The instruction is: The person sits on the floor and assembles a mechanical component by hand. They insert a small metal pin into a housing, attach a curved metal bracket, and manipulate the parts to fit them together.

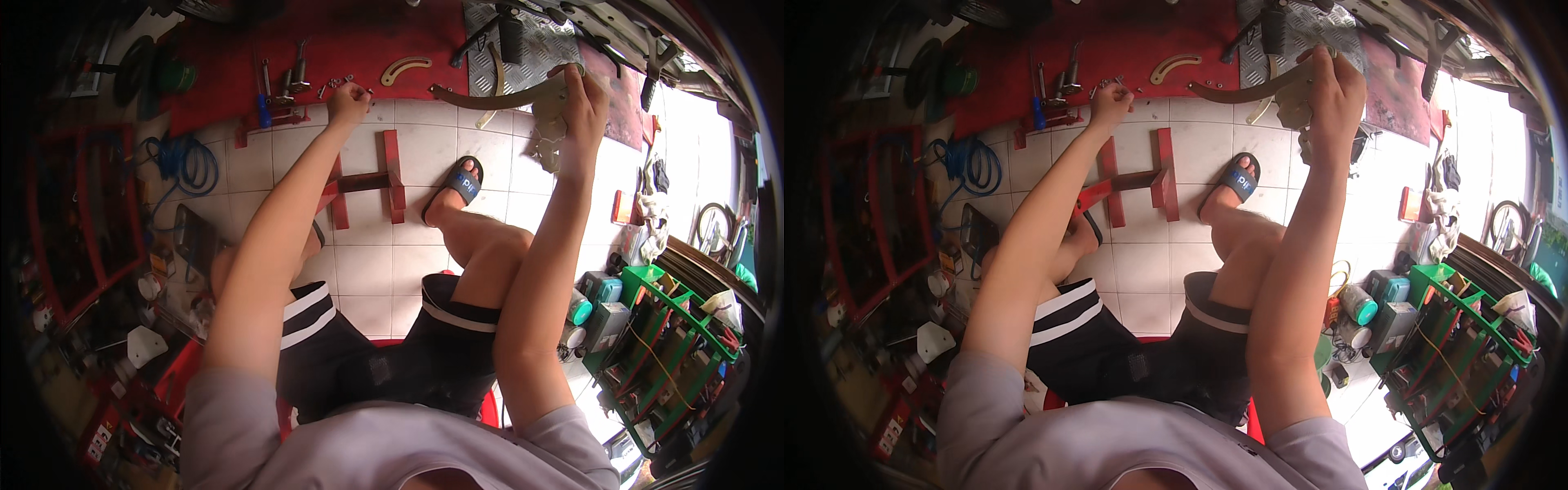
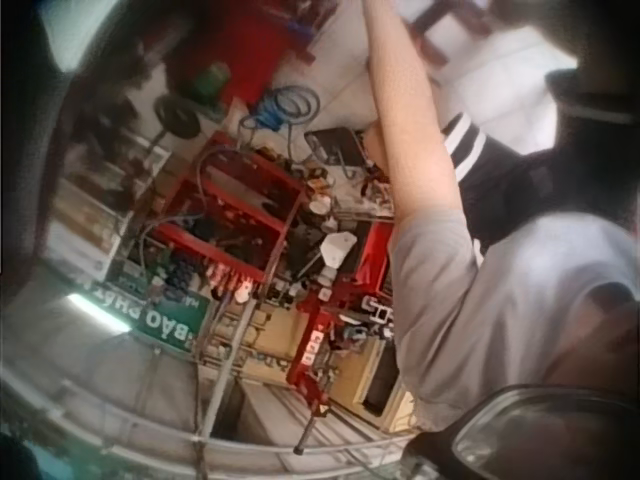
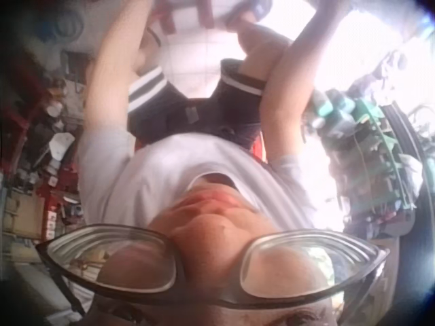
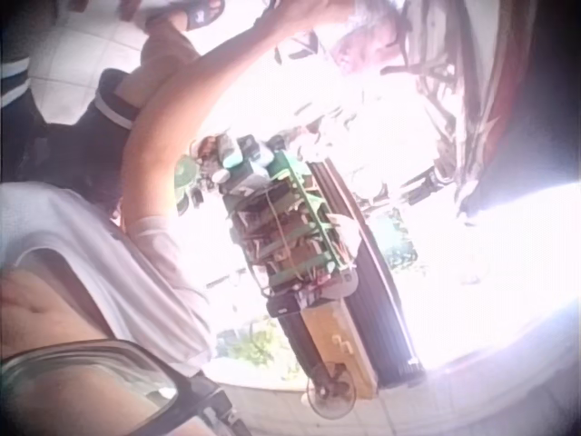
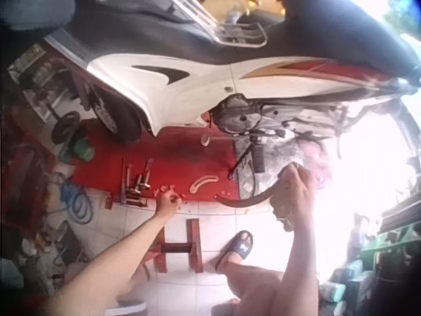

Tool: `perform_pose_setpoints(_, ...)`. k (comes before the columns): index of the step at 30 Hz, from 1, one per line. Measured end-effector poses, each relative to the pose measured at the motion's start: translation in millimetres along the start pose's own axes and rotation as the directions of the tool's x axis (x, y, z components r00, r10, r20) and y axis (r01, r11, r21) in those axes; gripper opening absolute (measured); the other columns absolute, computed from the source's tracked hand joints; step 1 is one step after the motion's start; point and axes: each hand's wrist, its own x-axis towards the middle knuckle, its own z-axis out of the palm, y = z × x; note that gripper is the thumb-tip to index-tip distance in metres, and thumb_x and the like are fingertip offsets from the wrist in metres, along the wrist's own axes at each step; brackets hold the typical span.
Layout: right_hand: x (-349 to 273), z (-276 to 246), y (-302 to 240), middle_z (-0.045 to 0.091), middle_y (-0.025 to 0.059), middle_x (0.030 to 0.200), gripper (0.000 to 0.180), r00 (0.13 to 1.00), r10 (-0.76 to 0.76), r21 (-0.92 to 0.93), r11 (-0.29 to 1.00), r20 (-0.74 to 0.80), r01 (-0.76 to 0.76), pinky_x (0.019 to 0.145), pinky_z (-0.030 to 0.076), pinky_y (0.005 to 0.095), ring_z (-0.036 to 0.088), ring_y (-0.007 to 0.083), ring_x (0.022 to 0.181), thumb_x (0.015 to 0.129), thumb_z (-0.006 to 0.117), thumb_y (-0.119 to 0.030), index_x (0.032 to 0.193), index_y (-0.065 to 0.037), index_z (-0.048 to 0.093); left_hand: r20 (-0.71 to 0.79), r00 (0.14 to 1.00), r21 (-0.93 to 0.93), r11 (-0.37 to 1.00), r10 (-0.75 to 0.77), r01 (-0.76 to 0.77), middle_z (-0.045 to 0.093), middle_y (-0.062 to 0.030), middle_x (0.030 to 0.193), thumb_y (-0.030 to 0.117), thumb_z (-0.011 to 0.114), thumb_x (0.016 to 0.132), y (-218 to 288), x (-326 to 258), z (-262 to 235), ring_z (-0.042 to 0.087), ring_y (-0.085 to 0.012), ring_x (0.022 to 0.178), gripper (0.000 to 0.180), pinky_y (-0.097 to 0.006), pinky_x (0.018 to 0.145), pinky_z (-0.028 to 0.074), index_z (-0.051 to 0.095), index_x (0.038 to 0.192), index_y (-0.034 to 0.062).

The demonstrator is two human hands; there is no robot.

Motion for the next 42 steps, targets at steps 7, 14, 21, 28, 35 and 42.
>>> perform_pose_setpoints(7,1,-17,15,0.060,0.0090,0.067,0.034,0.992,0.012,0.028,1.000,-0.129,-0.008,0.061,0.042,0.0297,0.052,0.0141,0.062,0.088,0.053,-0.027,0.080,0.004,0.064,0.107,0.985,0.148,0.978,0.132,-0.148,0.068,-0.0052,0.076,0.014,0.069,0.076,32,21,111,0.066,-0.0209,0.072,0.011,-0.033,0.066,0.052,0.066,0.086,0.0108)
perform_pose_setpoints(14,0,-20,5,0.061,0.0058,0.072,0.032,0.990,0.034,0.218,0.976,-0.138,-0.004,0.060,0.042,0.0260,0.054,0.0117,0.064,0.092,0.051,-0.027,0.085,0.000,0.065,0.525,0.848,-0.753,0.501,0.065,0.427,0.063,-0.0082,0.103,0.026,0.038,0.099,115,-9,69,0.062,-0.0205,0.090,0.031,-0.031,0.071,0.052,0.056,0.110,0.0021)
perform_pose_setpoints(21,0,-11,1,0.056,0.0032,0.074,0.030,0.973,0.230,0.674,0.716,0.021,-0.184,0.056,0.037,0.0222,0.049,0.0086,0.063,0.095,0.048,-0.026,0.092,0.000,0.062,0.285,0.928,-0.933,0.289,0.238,0.213,0.060,-0.0119,0.108,0.029,0.036,0.099,197,-93,-86,0.057,-0.0213,0.102,0.039,-0.034,0.084,0.051,0.052,0.115,-0.0031)
perform_pose_setpoints(28,-29,16,-31,0.054,0.0014,0.073,0.028,0.980,0.174,0.665,0.721,0.100,-0.196,0.057,0.040,0.0233,0.050,0.0110,0.062,0.097,0.047,-0.028,0.097,-0.003,0.060,0.001,0.951,-0.905,0.404,0.309,-0.130,0.064,-0.0109,0.102,0.022,0.051,0.096,207,-173,-142,0.064,-0.0209,0.089,0.025,-0.035,0.083,0.053,0.060,0.104,0.0001)
perform_pose_setpoints(35,-35,33,-28,0.053,0.0009,0.075,0.026,0.954,0.100,0.784,0.548,0.283,-0.290,0.065,0.043,0.0249,0.051,0.0118,0.067,0.098,0.044,-0.026,0.099,-0.003,0.057,-0.106,0.944,-0.901,0.371,0.313,-0.224,0.066,-0.0071,0.094,0.026,0.055,0.093,193,-200,-160,0.064,-0.0188,0.086,0.024,-0.030,0.074,0.053,0.062,0.101,0.0043)
perform_pose_setpoints(42,-37,51,-36,0.043,-0.0002,0.068,0.039,0.916,-0.071,0.828,0.458,0.396,-0.323,0.055,0.034,0.0222,0.040,0.0093,0.059,0.098,0.042,-0.037,0.102,-0.001,0.054,0.031,0.956,-0.955,0.290,0.293,-0.058,0.065,-0.0066,0.096,0.029,0.055,0.093,171,-205,-176,0.063,-0.0177,0.087,0.027,-0.028,0.074,0.051,0.061,0.105,0.0057)
